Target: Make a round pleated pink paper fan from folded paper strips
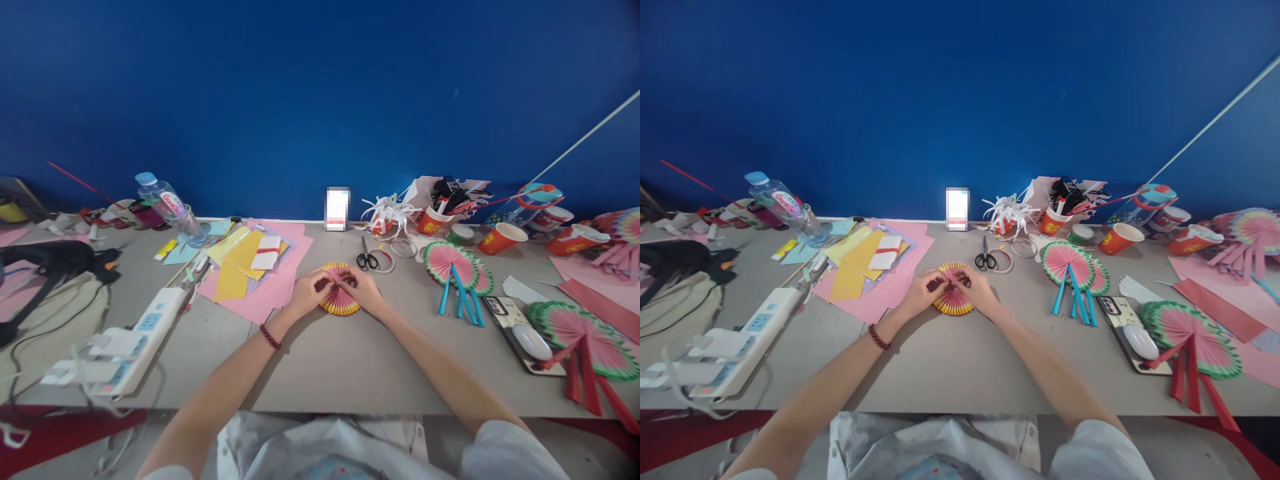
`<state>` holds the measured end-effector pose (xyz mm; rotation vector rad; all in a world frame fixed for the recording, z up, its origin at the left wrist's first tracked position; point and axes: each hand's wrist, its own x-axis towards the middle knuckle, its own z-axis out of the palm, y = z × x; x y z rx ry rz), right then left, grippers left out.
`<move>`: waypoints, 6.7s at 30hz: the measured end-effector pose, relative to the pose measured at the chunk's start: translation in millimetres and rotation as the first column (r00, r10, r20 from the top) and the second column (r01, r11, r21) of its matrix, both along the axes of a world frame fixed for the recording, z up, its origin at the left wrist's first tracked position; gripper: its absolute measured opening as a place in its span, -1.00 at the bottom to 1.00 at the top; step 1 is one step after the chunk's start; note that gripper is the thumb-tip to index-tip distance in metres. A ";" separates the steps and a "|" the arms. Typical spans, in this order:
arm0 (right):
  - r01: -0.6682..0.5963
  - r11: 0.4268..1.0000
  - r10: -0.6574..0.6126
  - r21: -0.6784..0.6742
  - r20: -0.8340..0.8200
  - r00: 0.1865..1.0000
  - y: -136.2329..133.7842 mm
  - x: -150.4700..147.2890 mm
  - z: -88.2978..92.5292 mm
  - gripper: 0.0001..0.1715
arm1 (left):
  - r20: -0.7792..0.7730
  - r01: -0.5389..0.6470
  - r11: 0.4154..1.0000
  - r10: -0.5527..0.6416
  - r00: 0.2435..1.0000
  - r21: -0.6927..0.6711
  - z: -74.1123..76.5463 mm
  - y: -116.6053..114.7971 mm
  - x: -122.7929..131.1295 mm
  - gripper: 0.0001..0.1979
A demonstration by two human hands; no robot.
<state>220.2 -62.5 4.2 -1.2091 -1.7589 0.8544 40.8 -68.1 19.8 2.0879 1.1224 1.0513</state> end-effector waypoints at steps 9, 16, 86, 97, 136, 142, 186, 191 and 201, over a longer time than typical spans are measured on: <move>-0.107 0.993 0.101 0.045 0.127 0.987 0.2 5.6 4.2 -0.74 | 0.039 0.036 0.999 -0.036 0.999 -0.011 1.7 0.5 -1.8 -0.87; -0.099 0.995 0.099 -0.001 0.066 0.993 1.5 7.0 5.1 -0.68 | 0.015 0.028 1.000 -0.028 0.999 -0.007 3.4 0.0 -1.3 -0.90; -0.138 0.989 0.138 -0.044 -0.003 0.990 3.1 7.7 -0.6 -0.61 | -0.195 -0.044 0.984 0.010 0.981 -0.173 -0.9 5.6 -2.3 -0.86; -0.151 0.988 0.152 -0.019 0.026 0.988 2.9 8.6 0.1 -0.65 | -0.026 -0.003 0.999 0.002 1.000 -0.046 4.1 1.1 -2.2 -0.88; -0.160 0.985 0.162 -0.058 0.027 0.986 -4.7 4.4 13.1 -0.53 | -0.006 0.068 0.989 -0.069 0.998 -0.131 -9.5 11.0 -7.3 -0.81; -0.151 0.984 0.151 -0.098 -0.003 0.988 -2.9 5.7 12.3 -0.53 | -0.058 0.083 0.997 -0.083 0.995 0.003 -11.5 6.6 -7.7 -0.83; -0.150 0.979 0.143 -0.137 -0.060 0.988 -1.1 8.2 13.5 -0.57 | -0.344 0.033 0.987 0.023 0.939 0.157 -6.5 5.1 4.7 -0.91; -0.184 0.971 0.169 -0.152 -0.107 0.980 0.3 8.0 8.4 -0.57 | -0.308 0.034 0.990 0.009 0.951 0.134 -7.3 5.2 4.5 -0.91; -0.199 0.961 0.181 -0.192 -0.109 0.977 1.2 6.6 9.1 -0.60 | -0.256 0.034 0.994 -0.007 0.967 0.102 -11.0 6.5 3.8 -0.94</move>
